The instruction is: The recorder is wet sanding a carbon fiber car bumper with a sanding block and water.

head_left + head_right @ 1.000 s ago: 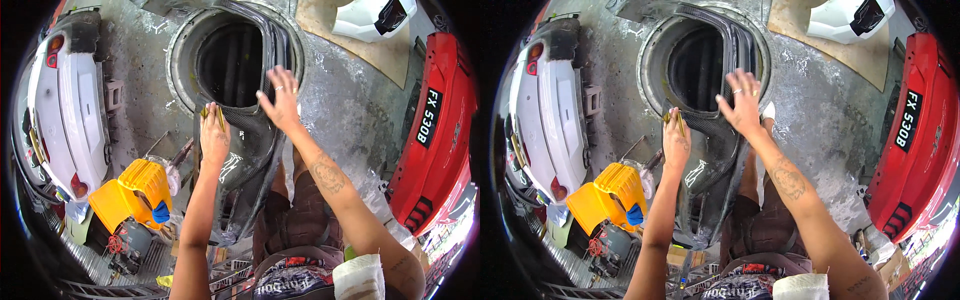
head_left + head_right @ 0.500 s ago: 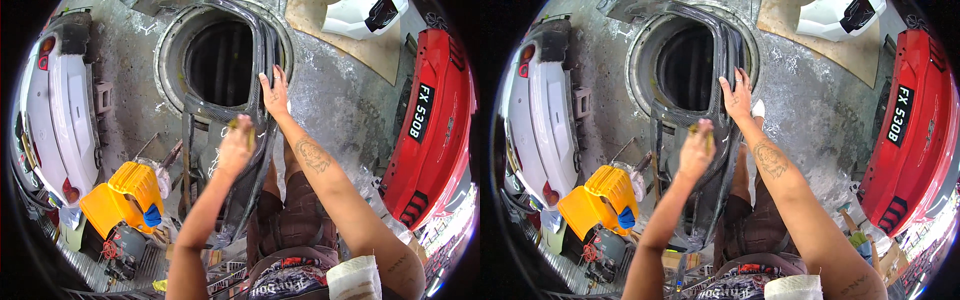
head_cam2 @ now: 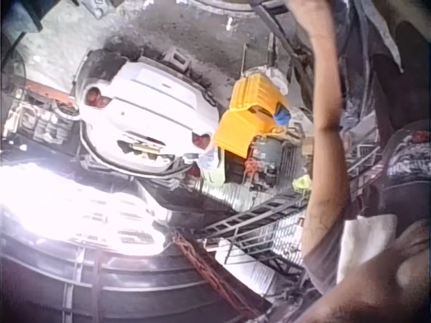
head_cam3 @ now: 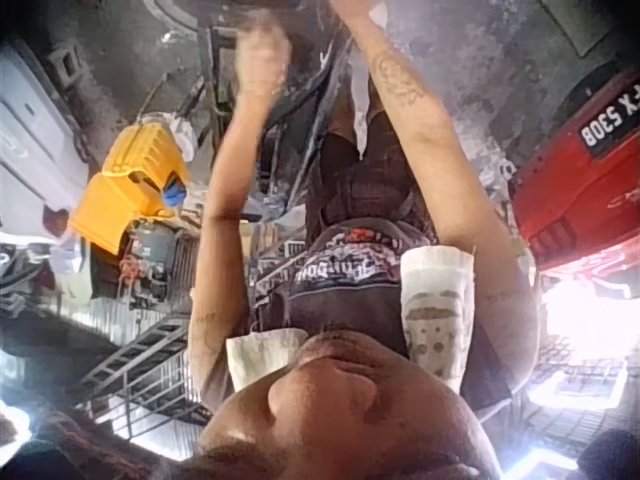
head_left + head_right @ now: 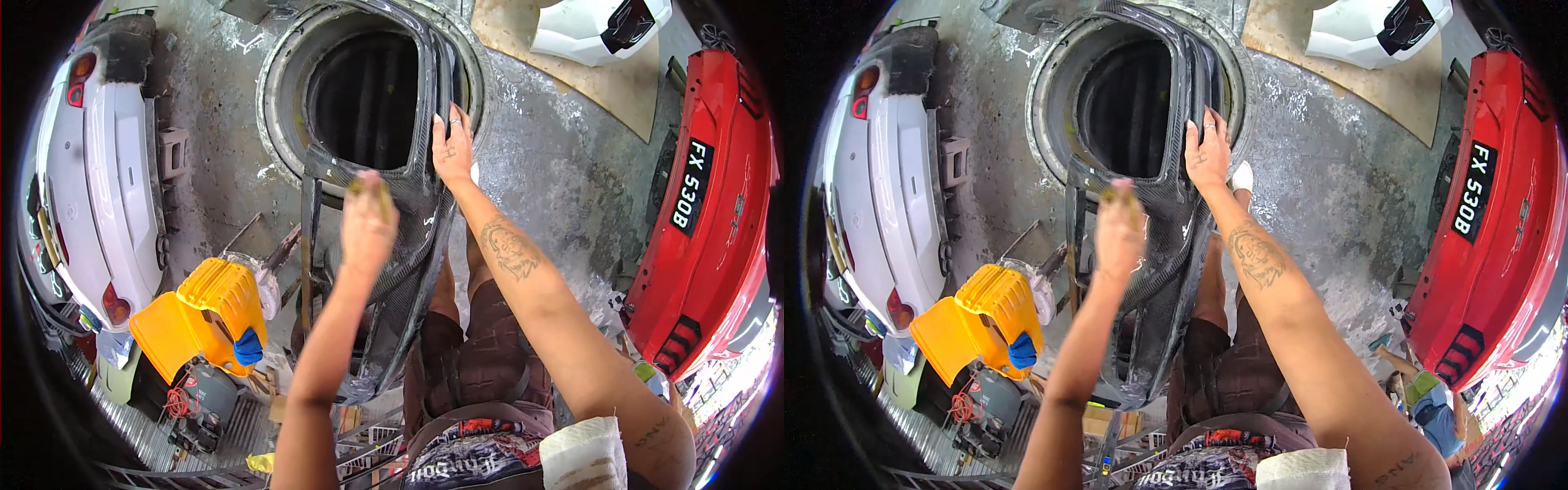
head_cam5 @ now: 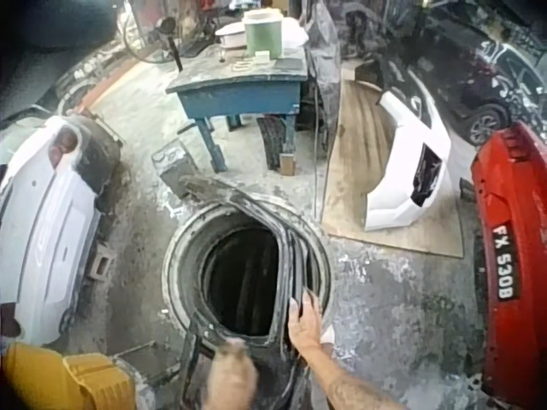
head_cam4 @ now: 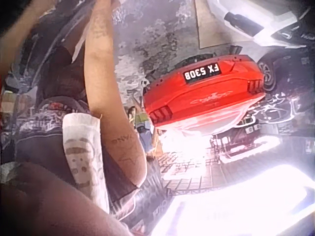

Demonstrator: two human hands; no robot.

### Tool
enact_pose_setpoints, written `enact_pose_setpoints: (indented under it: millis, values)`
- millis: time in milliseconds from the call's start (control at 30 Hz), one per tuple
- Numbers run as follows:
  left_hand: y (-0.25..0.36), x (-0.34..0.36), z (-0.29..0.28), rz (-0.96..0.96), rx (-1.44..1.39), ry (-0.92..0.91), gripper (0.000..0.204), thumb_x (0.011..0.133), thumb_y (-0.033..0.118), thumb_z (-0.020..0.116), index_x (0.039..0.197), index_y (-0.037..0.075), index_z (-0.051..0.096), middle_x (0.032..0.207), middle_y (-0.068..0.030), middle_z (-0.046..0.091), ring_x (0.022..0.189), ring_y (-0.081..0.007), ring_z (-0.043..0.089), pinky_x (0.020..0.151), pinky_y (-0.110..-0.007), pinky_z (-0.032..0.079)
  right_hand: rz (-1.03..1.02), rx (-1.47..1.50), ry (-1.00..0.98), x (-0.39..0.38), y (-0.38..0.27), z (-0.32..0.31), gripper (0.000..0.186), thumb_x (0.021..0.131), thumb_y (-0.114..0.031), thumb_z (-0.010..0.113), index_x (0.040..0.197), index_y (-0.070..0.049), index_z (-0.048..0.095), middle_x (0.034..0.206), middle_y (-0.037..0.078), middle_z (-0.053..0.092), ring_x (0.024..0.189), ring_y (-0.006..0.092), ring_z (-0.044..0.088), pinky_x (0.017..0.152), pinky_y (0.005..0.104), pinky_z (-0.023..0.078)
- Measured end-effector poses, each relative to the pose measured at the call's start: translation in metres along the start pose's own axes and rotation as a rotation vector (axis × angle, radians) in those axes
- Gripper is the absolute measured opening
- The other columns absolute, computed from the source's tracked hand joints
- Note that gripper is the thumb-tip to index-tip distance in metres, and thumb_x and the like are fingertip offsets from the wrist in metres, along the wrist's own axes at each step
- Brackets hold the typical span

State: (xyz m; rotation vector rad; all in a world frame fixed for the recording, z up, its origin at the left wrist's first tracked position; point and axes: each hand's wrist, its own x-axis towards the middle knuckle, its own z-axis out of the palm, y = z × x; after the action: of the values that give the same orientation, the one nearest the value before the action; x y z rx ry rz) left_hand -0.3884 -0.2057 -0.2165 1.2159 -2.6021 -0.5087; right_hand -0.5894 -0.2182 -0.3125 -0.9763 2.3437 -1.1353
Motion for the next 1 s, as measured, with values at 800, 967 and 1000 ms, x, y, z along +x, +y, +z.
enact_pose_setpoints:
  millis: [800,967,1000]
  values:
    - [0.082,0.044,0.055,-0.018,0.002,-0.178,0.070,0.102,0.032,0.054,0.146,-0.020,0.034,0.159,-0.0341,0.027,0.149,-0.0470,0.028,0.123,-0.052,0.025,-0.010,0.324,-0.681,0.043,0.049,-0.061,0.063,0.110,-0.047,0.038,0.150,0.001,0.047,0.155,0.015,0.040,0.148,0.0282,0.034,0.122,0.0345,0.024]
    - [0.082,0.026,0.052,-0.042,-0.086,-0.196,0.072,0.100,0.028,0.060,0.146,-0.020,0.034,0.160,-0.0339,0.027,0.150,-0.0477,0.026,0.122,-0.053,0.024,-0.023,0.266,-0.733,0.049,0.052,-0.067,0.059,0.109,-0.043,0.040,0.149,-0.001,0.048,0.157,0.016,0.038,0.147,0.0290,0.036,0.121,0.0364,0.028]
    - [0.079,0.050,0.054,-0.067,-0.060,-0.151,0.070,0.101,0.029,0.058,0.146,-0.019,0.035,0.159,-0.0333,0.029,0.150,-0.0463,0.027,0.123,-0.052,0.024,-0.024,0.256,-0.715,0.046,0.042,-0.061,0.057,0.109,-0.042,0.041,0.148,-0.002,0.051,0.153,0.016,0.043,0.146,0.0293,0.039,0.120,0.0359,0.030]
